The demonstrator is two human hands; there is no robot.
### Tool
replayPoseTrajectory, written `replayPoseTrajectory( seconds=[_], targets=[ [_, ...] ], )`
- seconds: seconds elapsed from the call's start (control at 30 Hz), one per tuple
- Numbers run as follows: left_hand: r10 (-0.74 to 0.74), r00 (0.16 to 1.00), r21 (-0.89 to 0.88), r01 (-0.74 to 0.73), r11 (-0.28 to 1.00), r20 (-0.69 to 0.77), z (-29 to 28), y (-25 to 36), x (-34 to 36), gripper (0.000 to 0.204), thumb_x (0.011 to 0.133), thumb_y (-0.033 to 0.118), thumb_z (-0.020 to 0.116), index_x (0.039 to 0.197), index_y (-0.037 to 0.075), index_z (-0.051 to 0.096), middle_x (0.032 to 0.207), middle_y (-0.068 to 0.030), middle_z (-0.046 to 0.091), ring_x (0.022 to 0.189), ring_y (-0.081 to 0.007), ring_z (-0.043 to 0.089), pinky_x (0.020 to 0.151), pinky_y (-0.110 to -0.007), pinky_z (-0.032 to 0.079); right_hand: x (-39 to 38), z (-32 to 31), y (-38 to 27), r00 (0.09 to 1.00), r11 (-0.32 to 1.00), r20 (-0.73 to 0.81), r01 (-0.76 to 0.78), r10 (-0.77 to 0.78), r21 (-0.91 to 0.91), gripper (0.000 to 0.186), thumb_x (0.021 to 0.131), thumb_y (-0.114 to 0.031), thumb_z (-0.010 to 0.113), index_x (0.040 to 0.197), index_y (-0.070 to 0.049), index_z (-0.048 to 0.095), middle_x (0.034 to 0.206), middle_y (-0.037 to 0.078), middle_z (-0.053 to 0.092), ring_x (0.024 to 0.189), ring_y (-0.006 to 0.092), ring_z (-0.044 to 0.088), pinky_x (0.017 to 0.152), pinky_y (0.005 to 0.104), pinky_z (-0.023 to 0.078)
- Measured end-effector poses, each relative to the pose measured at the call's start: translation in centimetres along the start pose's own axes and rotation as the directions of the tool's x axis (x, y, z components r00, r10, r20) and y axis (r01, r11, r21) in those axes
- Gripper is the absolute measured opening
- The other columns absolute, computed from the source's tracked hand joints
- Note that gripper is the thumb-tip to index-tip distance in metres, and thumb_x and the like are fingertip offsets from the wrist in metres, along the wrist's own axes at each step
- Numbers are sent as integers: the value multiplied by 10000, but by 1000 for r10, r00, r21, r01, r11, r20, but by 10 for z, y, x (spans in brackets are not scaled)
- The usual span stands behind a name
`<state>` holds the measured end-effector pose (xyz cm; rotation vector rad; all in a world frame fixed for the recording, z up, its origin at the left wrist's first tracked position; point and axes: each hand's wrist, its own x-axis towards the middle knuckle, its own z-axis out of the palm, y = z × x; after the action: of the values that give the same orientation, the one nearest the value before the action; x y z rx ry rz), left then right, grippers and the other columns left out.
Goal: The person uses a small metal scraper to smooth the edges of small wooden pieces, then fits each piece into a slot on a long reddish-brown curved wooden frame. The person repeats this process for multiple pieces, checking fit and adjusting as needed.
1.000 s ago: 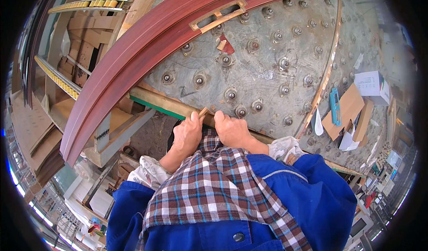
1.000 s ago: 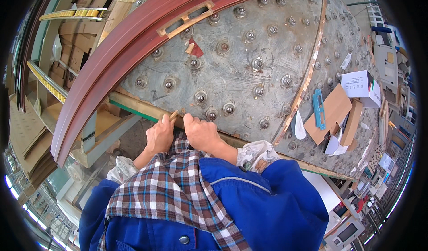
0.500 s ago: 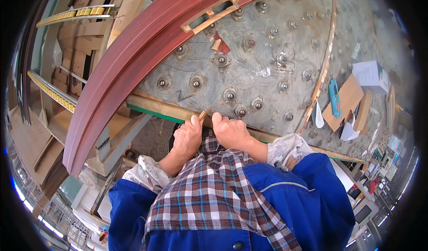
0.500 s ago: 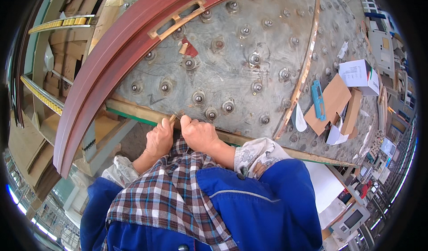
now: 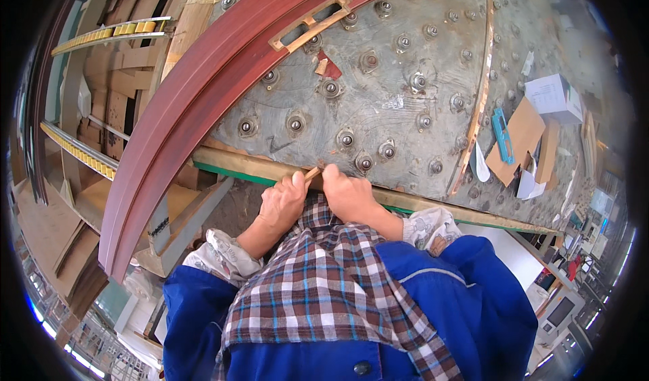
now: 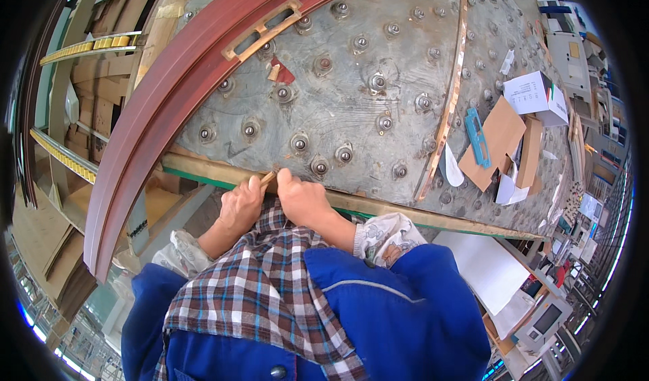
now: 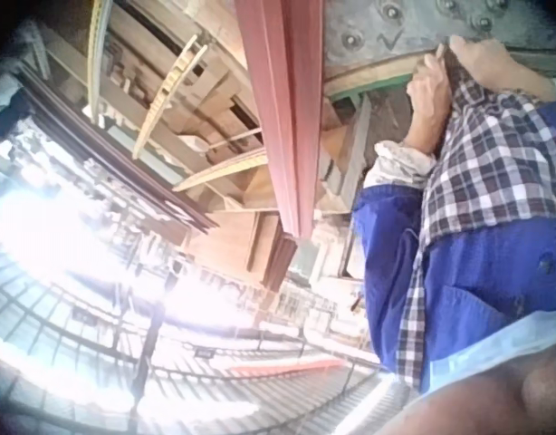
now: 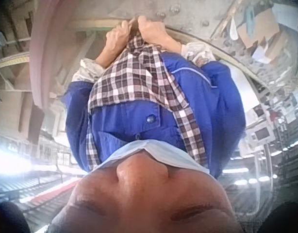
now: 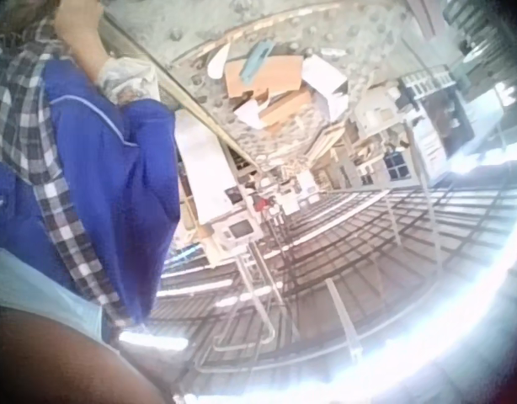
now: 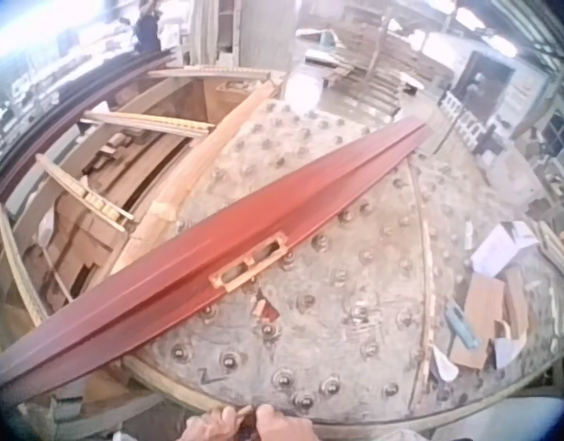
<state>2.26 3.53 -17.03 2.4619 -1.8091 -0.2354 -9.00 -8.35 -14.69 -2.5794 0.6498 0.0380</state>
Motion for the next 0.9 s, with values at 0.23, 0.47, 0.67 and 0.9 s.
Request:
replayPoseTrajectory(
  seconds=[0.23,0.47,0.67,0.9],
  targets=[
    [-39,998,-40,40,998,39,-4,3,3,238,860,278,545,757,99,429,590,-51,501,463,-193,567,356,-312,444,-25,4,7,1000,999,5,-8,8,45,127,834,-118,506,761,-48,429,498,112,532,402,280,547,342,402,407],
    [-70,993,-100,79,992,93,-4,3,4,243,861,277,547,772,90,420,600,-69,525,473,-222,579,382,-341,458,-26,-1,4,999,997,-28,-15,17,75,84,785,-66,501,790,-32,424,535,119,544,441,265,580,343,375,433],
    [-73,988,-79,84,993,135,-6,4,6,246,855,270,557,768,89,413,604,-69,529,479,-230,582,391,-346,463,-29,1,8,999,992,-9,-34,35,124,91,773,-57,505,803,-24,425,573,141,558,446,277,581,357,386,442],
    [-63,986,-72,75,995,157,-6,2,7,234,851,254,559,768,89,415,611,-75,534,494,-234,589,400,-346,468,-28,2,11,999,987,13,-39,38,158,102,749,-40,497,817,-11,426,566,145,561,447,288,580,366,395,442]
  ],
)
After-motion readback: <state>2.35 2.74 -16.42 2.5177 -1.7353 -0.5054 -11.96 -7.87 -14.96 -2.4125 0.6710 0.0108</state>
